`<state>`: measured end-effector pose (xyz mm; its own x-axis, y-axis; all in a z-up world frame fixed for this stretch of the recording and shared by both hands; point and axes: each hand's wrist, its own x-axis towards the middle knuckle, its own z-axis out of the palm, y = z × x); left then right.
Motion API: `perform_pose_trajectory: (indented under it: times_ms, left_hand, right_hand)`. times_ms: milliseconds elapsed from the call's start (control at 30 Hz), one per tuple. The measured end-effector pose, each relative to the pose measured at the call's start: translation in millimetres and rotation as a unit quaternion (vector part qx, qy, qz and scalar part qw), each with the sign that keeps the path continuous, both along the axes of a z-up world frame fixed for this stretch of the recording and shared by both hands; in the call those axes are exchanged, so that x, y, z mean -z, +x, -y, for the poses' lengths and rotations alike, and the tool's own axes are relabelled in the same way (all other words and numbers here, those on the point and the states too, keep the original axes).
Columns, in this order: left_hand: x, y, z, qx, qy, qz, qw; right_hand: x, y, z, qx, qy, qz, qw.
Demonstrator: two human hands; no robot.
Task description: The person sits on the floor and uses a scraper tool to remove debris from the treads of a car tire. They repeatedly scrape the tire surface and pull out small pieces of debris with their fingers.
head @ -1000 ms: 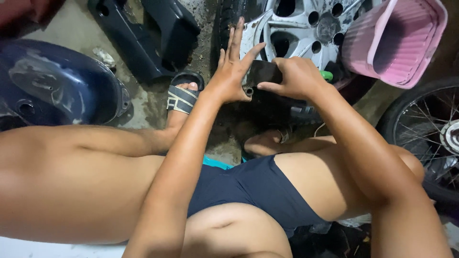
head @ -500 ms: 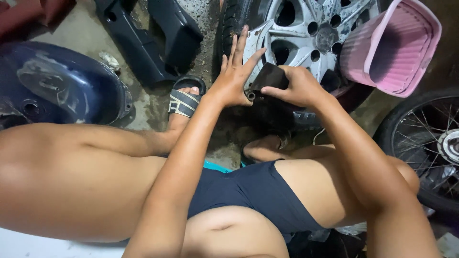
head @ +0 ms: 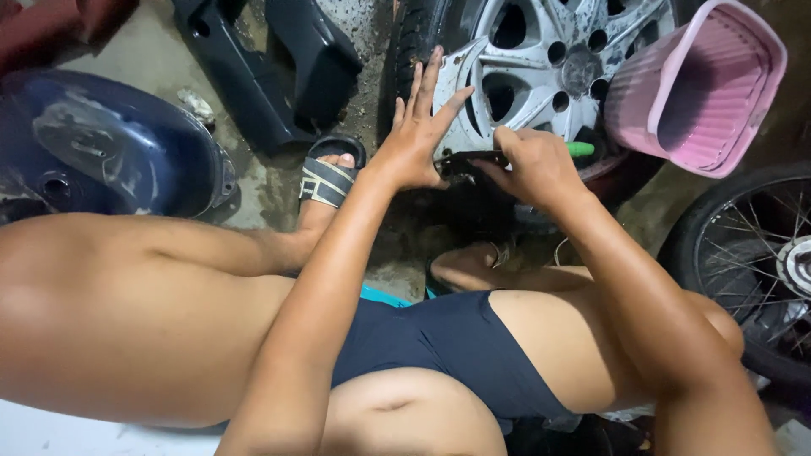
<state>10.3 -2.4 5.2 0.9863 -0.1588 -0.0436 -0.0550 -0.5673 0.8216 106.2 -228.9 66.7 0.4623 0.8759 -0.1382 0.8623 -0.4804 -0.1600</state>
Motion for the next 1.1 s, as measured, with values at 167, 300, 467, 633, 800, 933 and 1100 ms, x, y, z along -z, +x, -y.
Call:
perform_pose_trajectory:
  times_ms: [167, 300, 467, 633, 800, 933, 1100]
  left_hand:
    - [-1.8, 0.6, 0.4, -0.001, -0.003, -0.003, 1.000]
    - [-2.0, -1.6, 0.5, -0.005, -0.009, -0.001, 1.000]
    - [-3.5, -1.6, -1.4, -0.003, -0.005, -0.004, 1.000]
    - [2.5, 0.7, 0.6, 0.000, 0.010, 0.004, 1.000]
    - [0.6, 0.2, 0.9, -0.007, 0.000, 0.002, 1.000]
    - [1.5, -0.4, 1.8, -0.006, 0.003, 0.003, 1.000]
    - [1.4, -2.5, -4.4, -0.019, -0.048, 0.002, 0.999]
  right_hand:
    - [-0.1, -2.5, 2.1, 0.001, 0.018, -0.007, 1.000]
    - [4.4, -3.6, 2.2, 0.002, 0.016, -0.005, 1.000]
    - [-0.9, 1.1, -8.3, -0.012, -0.008, -0.011, 1.000]
    - [-12.3, 8.4, -14.6, 0.012, -0.095, -0.079, 0.992]
    - [-3.8, 5.2, -5.1, 0.053, -0.017, -0.155, 0.986]
    - [-1.7, 1.3, -6.3, 0.078, -0.007, -0.174, 0.982]
    - [-8.5, 3.3, -15.1, 0.060, 0.016, -0.191, 0.980]
